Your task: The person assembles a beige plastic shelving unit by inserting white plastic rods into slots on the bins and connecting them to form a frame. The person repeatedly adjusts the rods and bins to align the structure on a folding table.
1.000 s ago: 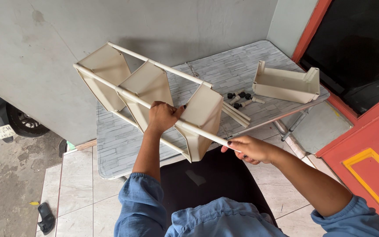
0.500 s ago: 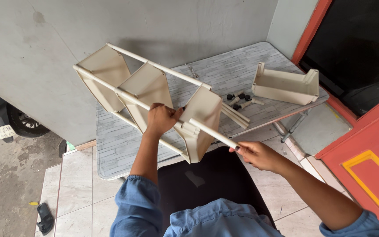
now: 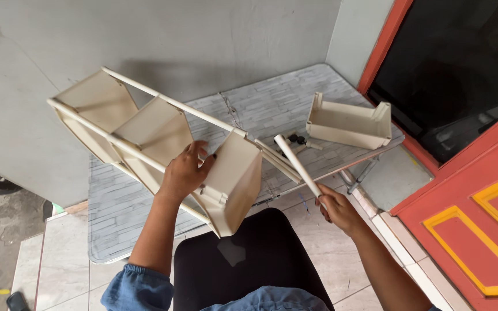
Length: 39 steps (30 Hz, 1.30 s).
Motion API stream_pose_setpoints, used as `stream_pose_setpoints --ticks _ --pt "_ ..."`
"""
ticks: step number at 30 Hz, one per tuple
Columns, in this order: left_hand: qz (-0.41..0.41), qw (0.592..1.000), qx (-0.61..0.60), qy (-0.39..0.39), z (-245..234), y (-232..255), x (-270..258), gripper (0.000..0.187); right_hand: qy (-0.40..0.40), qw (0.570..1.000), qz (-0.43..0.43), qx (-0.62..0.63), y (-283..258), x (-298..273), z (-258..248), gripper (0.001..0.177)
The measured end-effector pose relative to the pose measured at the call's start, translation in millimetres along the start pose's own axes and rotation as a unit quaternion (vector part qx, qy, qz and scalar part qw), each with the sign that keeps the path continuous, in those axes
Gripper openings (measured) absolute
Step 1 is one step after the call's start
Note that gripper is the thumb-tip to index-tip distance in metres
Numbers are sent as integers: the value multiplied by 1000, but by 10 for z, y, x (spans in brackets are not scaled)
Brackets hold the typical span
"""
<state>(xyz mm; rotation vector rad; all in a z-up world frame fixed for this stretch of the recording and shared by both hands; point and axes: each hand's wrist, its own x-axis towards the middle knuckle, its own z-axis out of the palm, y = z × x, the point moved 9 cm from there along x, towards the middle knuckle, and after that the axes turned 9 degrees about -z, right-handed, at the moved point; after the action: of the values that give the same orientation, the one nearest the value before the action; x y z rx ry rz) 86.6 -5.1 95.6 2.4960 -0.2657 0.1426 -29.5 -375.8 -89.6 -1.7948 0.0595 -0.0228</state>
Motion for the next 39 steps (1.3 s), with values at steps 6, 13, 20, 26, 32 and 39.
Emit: stream_pose_setpoints --ticks 6,13,20,26,32,39 --pt "-6 999 38 -13 228 243 231 52 27 982 -68 -176 688 580 -23 55" --pt "-59 994 61 -74 382 162 254 56 38 907 -178 -379 999 1147 384 61" --pt "-85 991 63 -87 371 174 240 56 50 866 -182 -463 1068 1617 831 58" --pt "-99 989 49 -101 341 217 204 53 35 860 -151 -486 1185 1756 917 58" --pt "-90 990 47 -96 327 232 206 50 8 876 -124 -465 1256 1808 909 56" --pt "-21 999 30 -26 219 307 141 50 30 876 -180 -447 880 1822 902 47"
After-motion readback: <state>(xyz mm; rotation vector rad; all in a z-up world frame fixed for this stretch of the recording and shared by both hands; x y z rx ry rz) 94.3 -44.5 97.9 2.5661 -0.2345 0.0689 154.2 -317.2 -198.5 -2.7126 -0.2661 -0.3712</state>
